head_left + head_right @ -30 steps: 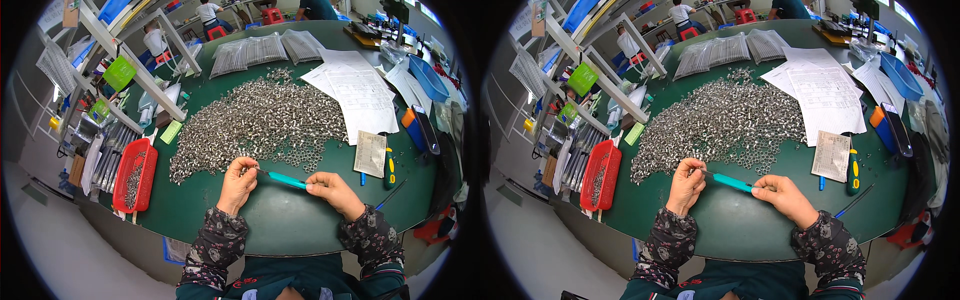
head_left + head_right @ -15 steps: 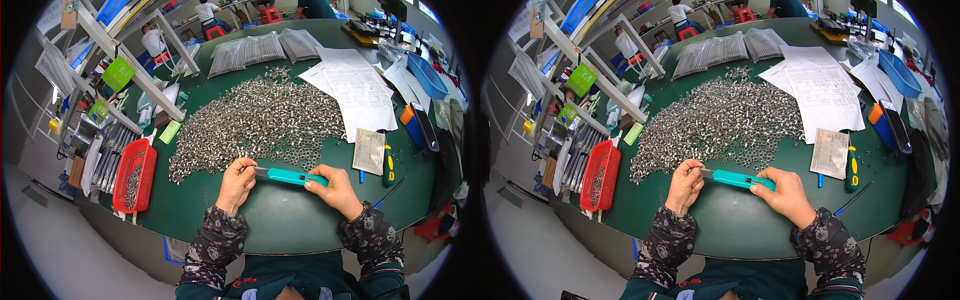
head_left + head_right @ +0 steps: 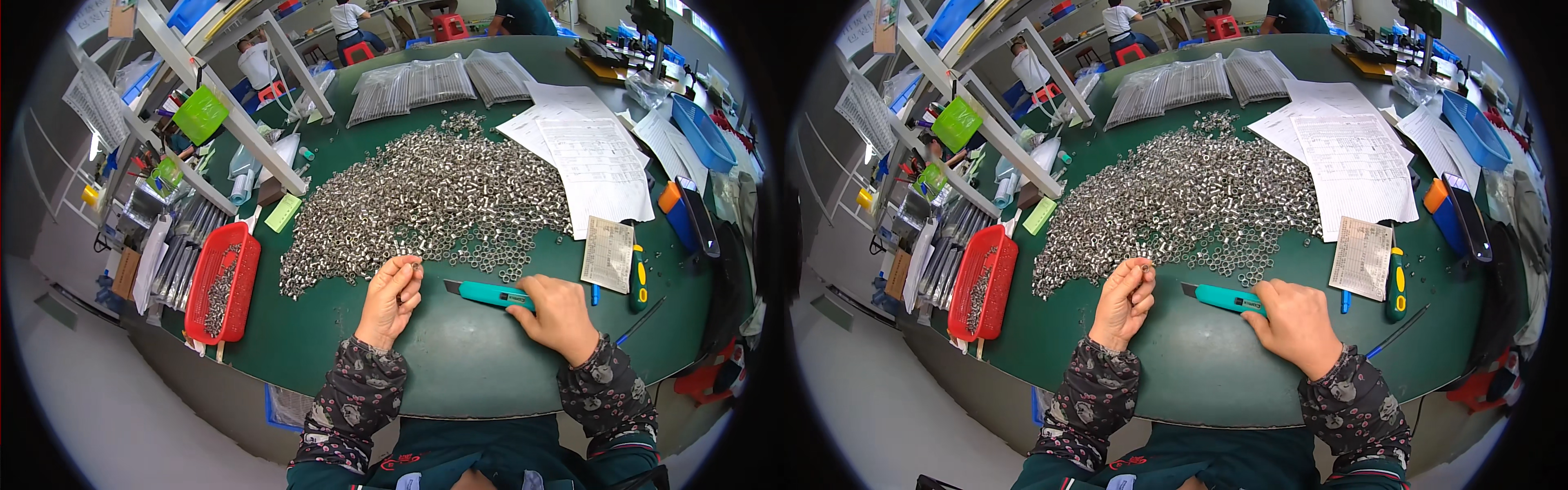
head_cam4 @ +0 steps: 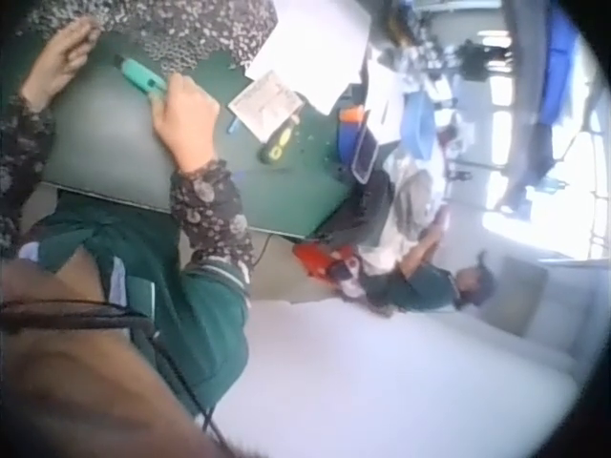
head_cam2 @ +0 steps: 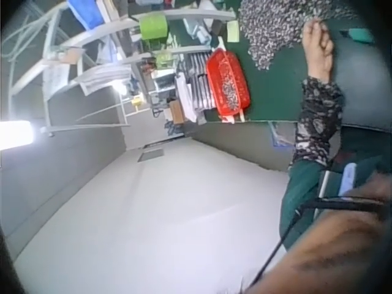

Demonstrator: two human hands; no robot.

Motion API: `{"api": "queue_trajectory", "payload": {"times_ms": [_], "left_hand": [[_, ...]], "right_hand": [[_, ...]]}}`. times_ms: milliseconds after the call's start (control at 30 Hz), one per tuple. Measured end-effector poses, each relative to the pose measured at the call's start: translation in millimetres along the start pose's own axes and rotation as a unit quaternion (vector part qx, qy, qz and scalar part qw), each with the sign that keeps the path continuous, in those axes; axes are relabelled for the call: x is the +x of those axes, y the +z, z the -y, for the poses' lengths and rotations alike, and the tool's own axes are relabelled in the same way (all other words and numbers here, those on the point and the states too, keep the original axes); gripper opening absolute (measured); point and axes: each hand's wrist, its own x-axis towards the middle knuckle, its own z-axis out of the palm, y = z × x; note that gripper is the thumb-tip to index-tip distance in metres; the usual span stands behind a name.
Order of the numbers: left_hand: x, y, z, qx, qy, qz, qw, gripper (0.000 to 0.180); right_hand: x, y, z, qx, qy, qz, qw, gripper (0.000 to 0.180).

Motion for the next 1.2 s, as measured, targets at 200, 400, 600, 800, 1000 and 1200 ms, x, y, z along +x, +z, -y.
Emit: {"api": "queue_trajectory", "payload": {"times_ms": [200, 400, 600, 800, 1000, 1200], "left_hand": [[2.5, -2.4, 2.7, 0.002, 0.002, -0.01, 1.0, 0.012], [1.3, 0.2, 4.8, 0.055, 0.002, -0.025, 0.998, 0.013], [-0.9, -5.8, 7.6, 0.019, -0.021, 0.009, 1.0, 0.014], [-0.3, -2.7, 9.3, -0.032, -0.057, -0.015, 0.998, 0.013], [-10.7, 22.5, 18.4, 0.04, -0.141, 0.107, 0.983, 0.012], [-10.8, 21.0, 15.6, -0.004, -0.141, 0.13, 0.981, 0.013]], "right_hand": [[2.9, -0.4, -1.1, 0.153, 0.106, -0.017, 0.982, 0.026], [3.9, 3.3, -1.3, 0.269, 0.197, 0.089, 0.939, 0.03], [2.3, 8.2, -2.0, 0.273, 0.177, 0.081, 0.942, 0.028], [1.9, 12.4, 2.2, 0.296, 0.161, -0.083, 0.938, 0.023], [14.3, 23.6, 28.1, 0.324, 0.173, -0.038, 0.929, 0.037], [18.1, 25.1, 17.9, 0.231, 0.204, -0.136, 0.941, 0.034]]}}
